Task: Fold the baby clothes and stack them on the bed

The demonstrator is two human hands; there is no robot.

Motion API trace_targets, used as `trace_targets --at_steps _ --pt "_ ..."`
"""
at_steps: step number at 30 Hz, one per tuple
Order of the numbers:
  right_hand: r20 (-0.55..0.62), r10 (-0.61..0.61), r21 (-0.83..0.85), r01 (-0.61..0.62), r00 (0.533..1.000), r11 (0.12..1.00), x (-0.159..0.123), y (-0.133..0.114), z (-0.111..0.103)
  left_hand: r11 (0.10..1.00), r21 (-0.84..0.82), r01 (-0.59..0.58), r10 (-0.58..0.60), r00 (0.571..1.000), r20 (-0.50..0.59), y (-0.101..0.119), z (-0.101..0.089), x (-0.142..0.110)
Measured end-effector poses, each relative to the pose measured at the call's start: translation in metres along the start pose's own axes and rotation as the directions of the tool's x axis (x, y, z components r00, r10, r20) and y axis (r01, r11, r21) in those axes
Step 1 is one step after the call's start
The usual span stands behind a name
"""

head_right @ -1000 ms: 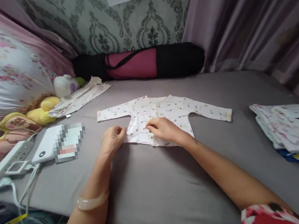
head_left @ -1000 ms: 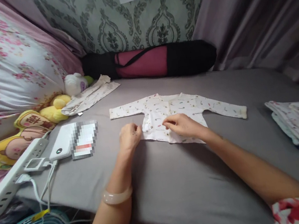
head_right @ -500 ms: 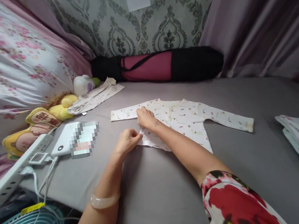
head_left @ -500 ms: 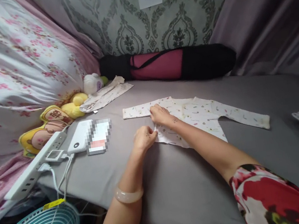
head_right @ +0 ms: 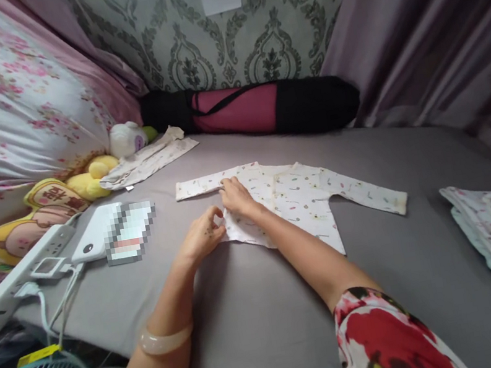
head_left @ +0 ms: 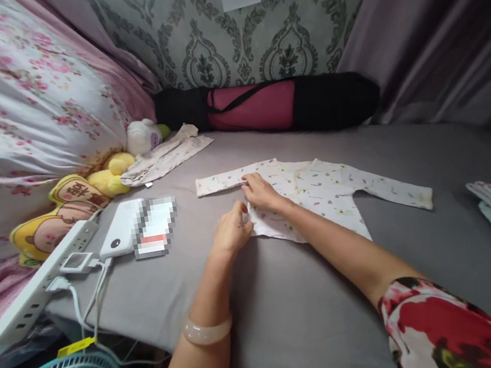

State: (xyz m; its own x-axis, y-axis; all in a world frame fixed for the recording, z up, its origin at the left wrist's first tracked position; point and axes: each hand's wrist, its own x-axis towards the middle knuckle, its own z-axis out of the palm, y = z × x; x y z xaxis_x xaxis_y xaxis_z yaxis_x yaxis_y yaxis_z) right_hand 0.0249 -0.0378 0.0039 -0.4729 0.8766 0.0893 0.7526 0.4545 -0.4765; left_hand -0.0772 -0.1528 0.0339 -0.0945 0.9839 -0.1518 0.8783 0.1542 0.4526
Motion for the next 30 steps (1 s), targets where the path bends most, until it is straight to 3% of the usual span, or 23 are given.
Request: trace_targets --at_steps 4,8,15,24,27,30 --pt "-0.009 0.042 0.025 -0.042 0.999 0.999 -0.004 0.029 -0.026 0.999 0.001 -0.033 0.033 0.999 0.026 0.002 -0.006 -0.003" --pt "0.098 0.049 -0.12 -0.037 0.994 0.992 -0.02 0.041 -0.021 0.999 -0.018 -0.037 0.038 0.998 0.055 -0.001 -0.007 -0.002" --pt "0.134 0.058 -0.223 -0.027 0.989 0.975 -0.039 0.026 -0.005 0.994 -0.09 -0.056 0.063 0.994 0.084 -0.008 -0.008 0.0" --pt "0.184 -0.085 -0.173 0.118 0.979 0.978 -0.093 -0.013 0.008 0.994 -0.103 0.026 -0.014 0.993 0.117 -0.01 -0.015 0.0" --pt "0.22 -0.137 -0.108 0.163 0.966 0.981 -0.117 -0.025 0.007 0.996 -0.069 0.048 -0.045 0.998 0.038 -0.013 -0.012 0.002" --pt "0.31 -0.229 0.047 0.226 0.923 0.973 -0.139 -0.031 -0.006 0.999 -0.046 0.022 -0.028 0.989 -0.148 -0.012 -0.007 0.004"
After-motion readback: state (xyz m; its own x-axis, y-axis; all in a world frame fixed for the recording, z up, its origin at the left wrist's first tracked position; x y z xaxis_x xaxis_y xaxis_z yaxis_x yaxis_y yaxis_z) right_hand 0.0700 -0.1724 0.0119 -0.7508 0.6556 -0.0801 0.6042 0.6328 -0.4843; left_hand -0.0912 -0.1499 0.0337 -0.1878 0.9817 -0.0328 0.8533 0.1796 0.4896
